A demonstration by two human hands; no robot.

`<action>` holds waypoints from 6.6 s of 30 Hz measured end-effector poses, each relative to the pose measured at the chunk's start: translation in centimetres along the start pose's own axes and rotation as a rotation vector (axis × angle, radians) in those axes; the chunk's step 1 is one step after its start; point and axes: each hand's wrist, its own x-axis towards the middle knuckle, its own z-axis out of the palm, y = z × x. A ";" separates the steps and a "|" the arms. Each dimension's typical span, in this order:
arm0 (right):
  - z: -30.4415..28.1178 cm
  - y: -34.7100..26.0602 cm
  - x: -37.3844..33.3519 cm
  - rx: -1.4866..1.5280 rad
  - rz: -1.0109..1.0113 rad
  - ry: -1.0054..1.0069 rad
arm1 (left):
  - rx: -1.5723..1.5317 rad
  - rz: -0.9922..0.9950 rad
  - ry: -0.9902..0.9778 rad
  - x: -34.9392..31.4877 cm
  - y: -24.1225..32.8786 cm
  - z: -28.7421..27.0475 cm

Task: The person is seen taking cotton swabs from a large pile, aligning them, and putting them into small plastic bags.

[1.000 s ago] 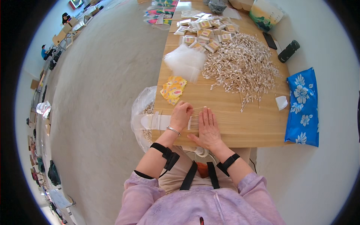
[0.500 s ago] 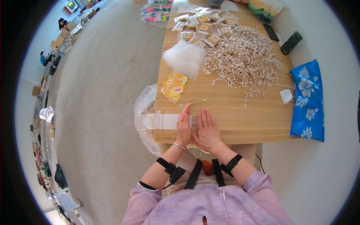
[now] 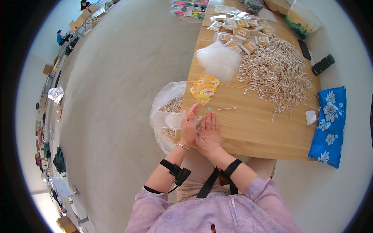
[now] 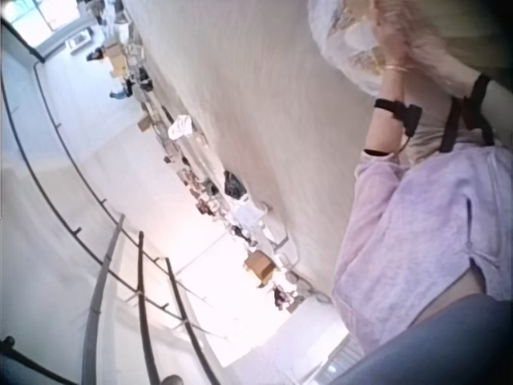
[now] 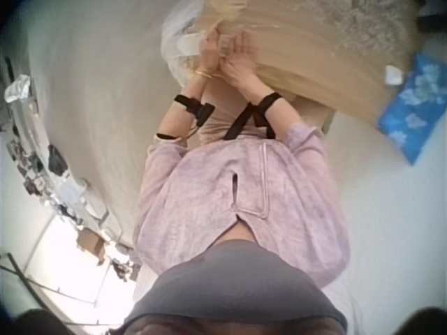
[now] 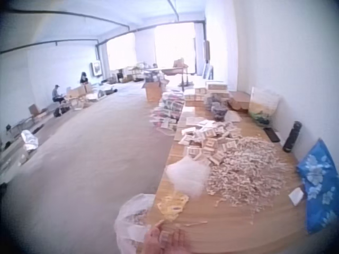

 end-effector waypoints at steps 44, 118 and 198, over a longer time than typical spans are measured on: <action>1.5 -5.7 2.3 0.111 -0.060 -0.052 | 1.341 0.333 -0.502 1.8 5.9 -11.0; -2.6 -1.8 7.8 1.175 0.527 -0.163 | 0.124 -0.168 0.239 1.1 -1.9 -11.2; -4.1 20.4 0.7 0.043 0.440 0.520 | 0.924 0.562 -0.278 0.3 -2.5 10.0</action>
